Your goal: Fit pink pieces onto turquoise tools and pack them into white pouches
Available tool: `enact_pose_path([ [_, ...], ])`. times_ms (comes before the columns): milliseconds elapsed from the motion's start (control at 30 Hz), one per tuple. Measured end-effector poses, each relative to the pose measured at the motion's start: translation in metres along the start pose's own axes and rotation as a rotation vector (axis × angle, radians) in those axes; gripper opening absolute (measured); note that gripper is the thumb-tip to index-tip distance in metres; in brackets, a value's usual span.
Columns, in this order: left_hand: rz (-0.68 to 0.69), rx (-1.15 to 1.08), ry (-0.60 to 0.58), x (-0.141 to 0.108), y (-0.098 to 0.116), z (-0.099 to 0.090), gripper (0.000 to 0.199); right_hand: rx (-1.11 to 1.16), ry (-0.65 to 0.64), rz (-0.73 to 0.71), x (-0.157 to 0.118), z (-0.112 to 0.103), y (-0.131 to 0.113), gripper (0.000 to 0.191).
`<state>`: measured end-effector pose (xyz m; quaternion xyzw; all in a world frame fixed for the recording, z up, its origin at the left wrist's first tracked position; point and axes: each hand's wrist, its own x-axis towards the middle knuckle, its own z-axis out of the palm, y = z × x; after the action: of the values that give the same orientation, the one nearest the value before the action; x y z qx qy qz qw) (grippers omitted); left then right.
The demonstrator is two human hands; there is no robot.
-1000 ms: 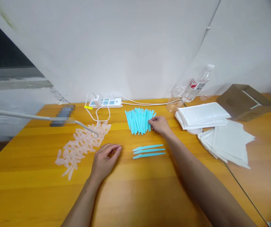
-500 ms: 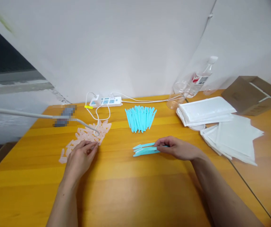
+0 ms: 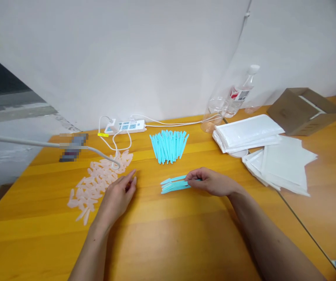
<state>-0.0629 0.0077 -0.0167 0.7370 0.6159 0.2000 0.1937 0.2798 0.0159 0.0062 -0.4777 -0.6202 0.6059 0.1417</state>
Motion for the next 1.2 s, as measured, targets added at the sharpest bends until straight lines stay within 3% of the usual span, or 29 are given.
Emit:
enact_pose_path([
  [167,-0.270,-0.714,-0.128,-0.005,0.015,0.014,0.047,0.039,-0.003,-0.010,0.002,0.001,0.002,0.032],
  [300,-0.397,-0.942,-0.183,-0.009,0.028,0.021,0.044,0.040,-0.005,-0.015,0.004,0.002,0.005,0.033],
  [467,-0.341,-0.902,-0.137,-0.010,0.030,0.020,0.051,0.073,0.011,-0.014,0.005,0.003,0.010,0.034],
  [733,-0.179,-0.699,-0.243,-0.014,0.035,0.019,0.043,0.077,0.008,-0.021,0.004,0.003,0.008,0.036],
  [900,-0.172,-0.702,-0.313,-0.016,0.037,0.025,0.042,0.074,0.004,-0.036,0.004,0.003,0.007,0.037],
  [1200,-0.179,-0.740,-0.300,-0.015,0.041,0.025,0.042,0.056,0.001,-0.035,0.004,0.003,0.009,0.038],
])
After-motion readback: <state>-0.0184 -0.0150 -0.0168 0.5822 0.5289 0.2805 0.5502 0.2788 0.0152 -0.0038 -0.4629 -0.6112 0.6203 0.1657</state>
